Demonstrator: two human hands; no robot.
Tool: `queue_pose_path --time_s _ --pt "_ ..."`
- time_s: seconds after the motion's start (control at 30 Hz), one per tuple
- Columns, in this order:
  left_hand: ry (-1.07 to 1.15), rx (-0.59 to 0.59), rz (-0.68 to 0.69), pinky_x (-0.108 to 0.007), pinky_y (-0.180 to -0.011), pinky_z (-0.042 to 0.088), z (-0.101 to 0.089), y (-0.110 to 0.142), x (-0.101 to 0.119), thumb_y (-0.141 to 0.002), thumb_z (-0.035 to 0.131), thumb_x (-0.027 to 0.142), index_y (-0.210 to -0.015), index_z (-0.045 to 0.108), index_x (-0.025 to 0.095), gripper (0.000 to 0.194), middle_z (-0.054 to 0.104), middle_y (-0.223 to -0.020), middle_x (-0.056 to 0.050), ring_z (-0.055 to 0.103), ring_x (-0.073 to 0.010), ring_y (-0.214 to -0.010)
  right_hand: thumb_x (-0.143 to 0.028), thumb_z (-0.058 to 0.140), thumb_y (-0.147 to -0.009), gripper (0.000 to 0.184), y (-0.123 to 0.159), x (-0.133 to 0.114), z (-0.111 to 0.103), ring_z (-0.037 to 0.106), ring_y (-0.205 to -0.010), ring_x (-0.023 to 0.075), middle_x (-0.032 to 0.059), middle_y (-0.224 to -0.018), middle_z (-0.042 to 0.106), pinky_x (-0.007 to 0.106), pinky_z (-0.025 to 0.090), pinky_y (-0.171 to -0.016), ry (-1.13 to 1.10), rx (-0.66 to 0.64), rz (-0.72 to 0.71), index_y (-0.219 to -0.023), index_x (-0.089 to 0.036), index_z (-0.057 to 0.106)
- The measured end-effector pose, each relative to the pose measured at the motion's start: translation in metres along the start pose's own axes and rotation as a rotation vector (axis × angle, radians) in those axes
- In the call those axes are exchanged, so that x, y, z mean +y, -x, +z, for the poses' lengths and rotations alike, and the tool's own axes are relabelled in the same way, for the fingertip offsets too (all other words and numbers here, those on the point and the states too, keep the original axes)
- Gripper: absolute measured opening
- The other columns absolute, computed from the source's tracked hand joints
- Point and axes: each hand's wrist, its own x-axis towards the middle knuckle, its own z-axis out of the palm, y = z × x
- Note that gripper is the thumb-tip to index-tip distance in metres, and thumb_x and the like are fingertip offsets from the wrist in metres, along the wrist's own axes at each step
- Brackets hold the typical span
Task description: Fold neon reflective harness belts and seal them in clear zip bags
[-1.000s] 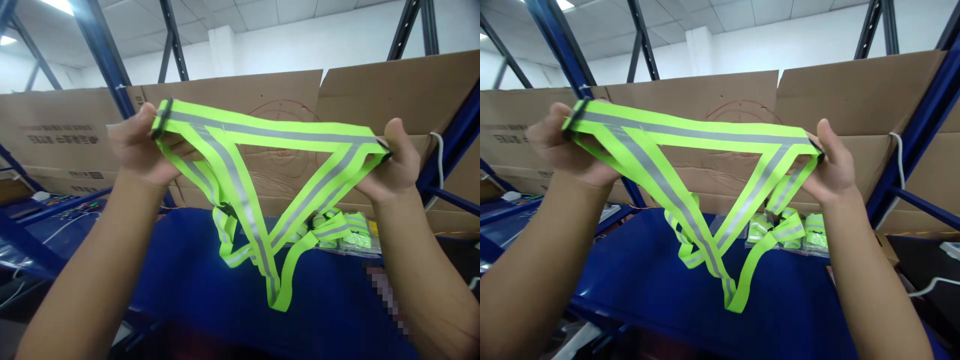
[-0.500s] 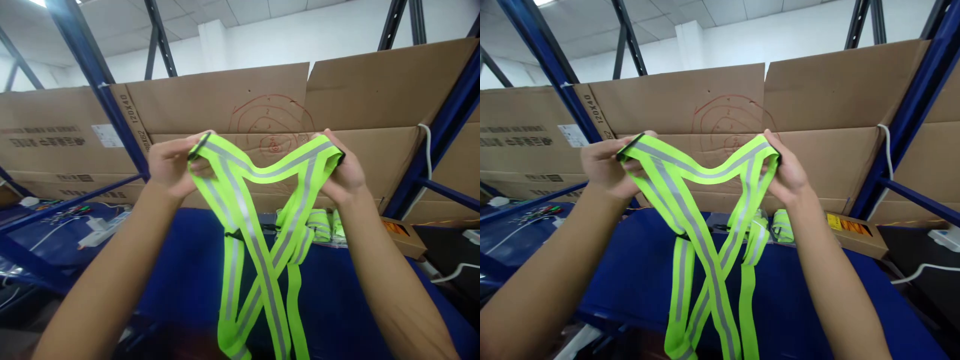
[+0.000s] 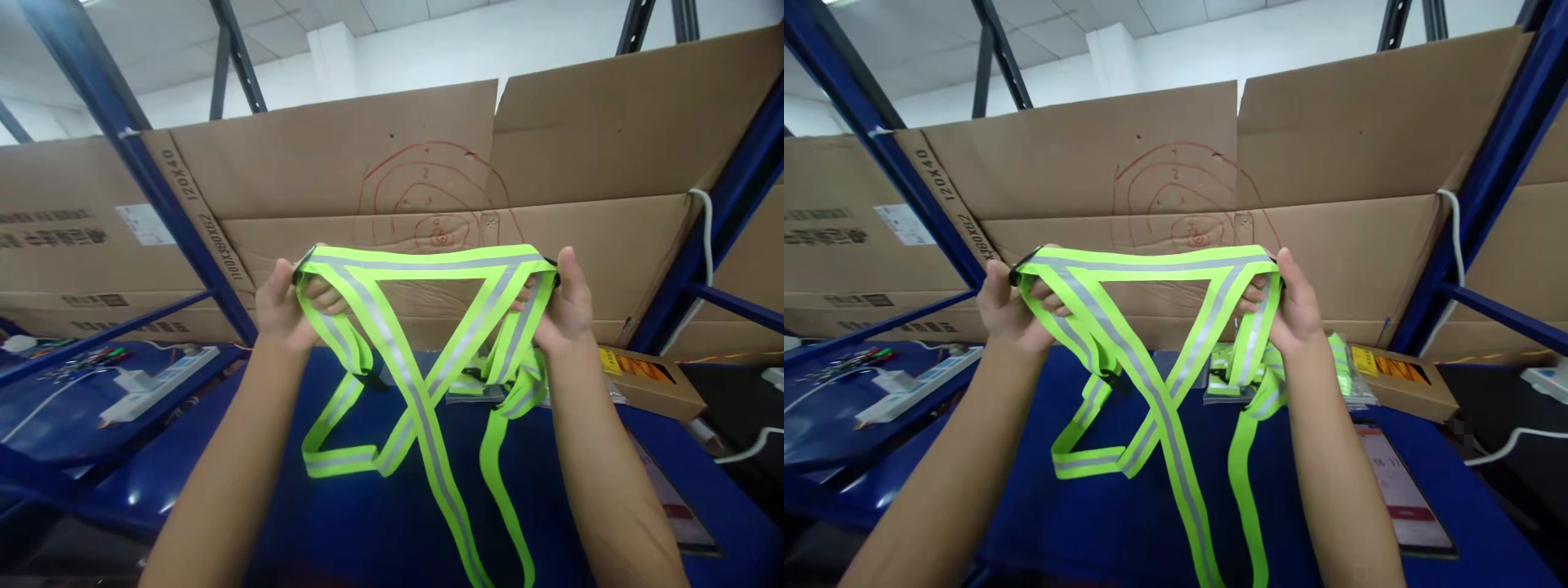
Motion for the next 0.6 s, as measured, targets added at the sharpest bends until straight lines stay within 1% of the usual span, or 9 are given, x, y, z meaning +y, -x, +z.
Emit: queue_pose_path --time_s 0.1,0.2,0.27,0.33,0.4,0.43,0.47,0.53,0.6 --pt "0.037 0.037 0.017 -0.020 -0.039 0.031 -0.012 -0.001 -0.018 -0.095 0.058 0.057 -0.085 0.064 0.017 0.041 0.030 -0.052 0.009 0.026 -0.0066 -0.038 -0.050 0.089 -0.070 0.040 -0.001 0.007 -0.009 0.028 -0.051 0.0077 -0.0071 -0.063 0.038 0.022 0.033 -0.046 -0.001 0.021 0.040 -0.073 -0.023 0.060" --pt "0.070 0.060 0.041 -0.020 -0.040 0.033 -0.021 -0.004 -0.042 -0.082 0.075 0.055 -0.090 0.064 0.019 0.039 0.035 -0.051 0.009 0.032 -0.0062 -0.039 -0.056 0.085 -0.073 0.040 -0.004 0.024 -0.015 0.037 -0.050 0.0093 -0.0067 -0.061 0.043 0.024 0.038 -0.048 0.036 0.068 0.054 -0.075 -0.024 0.060" --pt "0.074 0.070 0.048 -0.020 -0.043 0.038 -0.024 -0.006 -0.058 -0.069 0.084 0.059 -0.094 0.064 0.022 0.049 0.047 -0.054 0.008 0.044 -0.0081 -0.043 -0.063 0.077 -0.077 0.041 -0.006 0.037 -0.018 0.049 -0.054 0.0130 -0.0053 -0.062 0.050 0.027 0.045 -0.053 0.103 0.127 0.065 -0.080 -0.026 0.061" --pt "0.048 0.078 0.035 -0.023 -0.047 0.045 -0.026 -0.008 -0.069 -0.055 0.089 0.065 -0.098 0.064 0.025 0.064 0.059 -0.063 0.005 0.058 -0.0132 -0.052 -0.069 0.069 -0.082 0.043 -0.007 0.048 -0.020 0.061 -0.062 0.0180 -0.0028 -0.066 0.059 0.030 0.050 -0.058 0.210 0.177 0.088 -0.086 -0.027 0.063" --pt "0.002 0.082 0.011 -0.027 -0.051 0.051 -0.027 -0.007 -0.076 -0.044 0.091 0.068 -0.097 0.063 0.028 0.073 0.065 -0.069 0.002 0.064 -0.0179 -0.058 -0.072 0.065 -0.083 0.046 -0.009 0.055 -0.022 0.067 -0.070 0.0209 -0.0006 -0.071 0.065 0.031 0.052 -0.062 0.281 0.191 0.112 -0.087 -0.026 0.063" --pt "-0.034 0.078 -0.007 -0.028 -0.052 0.052 -0.029 -0.006 -0.077 -0.041 0.092 0.069 -0.096 0.062 0.028 0.075 0.064 -0.069 0.002 0.064 -0.0187 -0.058 -0.072 0.065 -0.083 0.046 -0.010 0.056 -0.023 0.067 -0.070 0.0206 -0.0005 -0.071 0.066 0.031 0.053 -0.062 0.279 0.186 0.128 -0.085 -0.026 0.062" --pt "-0.071 0.070 -0.026 -0.028 -0.053 0.053 -0.031 -0.005 -0.078 -0.040 0.092 0.069 -0.096 0.061 0.028 0.076 0.063 -0.068 0.002 0.064 -0.0184 -0.057 -0.070 0.067 -0.083 0.044 -0.010 0.057 -0.024 0.067 -0.068 0.0193 -0.0011 -0.070 0.065 0.030 0.053 -0.061 0.252 0.181 0.146 -0.084 -0.026 0.062" --pt "-0.153 0.045 -0.063 -0.026 -0.053 0.052 -0.036 -0.002 -0.080 -0.045 0.091 0.069 -0.098 0.059 0.027 0.075 0.061 -0.068 0.003 0.062 -0.0163 -0.056 -0.065 0.072 -0.083 0.041 -0.010 0.058 -0.028 0.062 -0.061 0.0154 -0.0036 -0.067 0.061 0.027 0.052 -0.059 0.169 0.176 0.181 -0.080 -0.025 0.061" --pt "-0.227 0.011 -0.109 -0.023 -0.053 0.050 -0.043 0.001 -0.083 -0.050 0.092 0.063 -0.099 0.058 0.025 0.071 0.061 -0.071 0.003 0.060 -0.0136 -0.057 -0.063 0.072 -0.084 0.040 -0.010 0.060 -0.034 0.058 -0.056 0.0130 -0.0046 -0.065 0.059 0.025 0.050 -0.057 0.155 0.169 0.228 -0.079 -0.025 0.062"
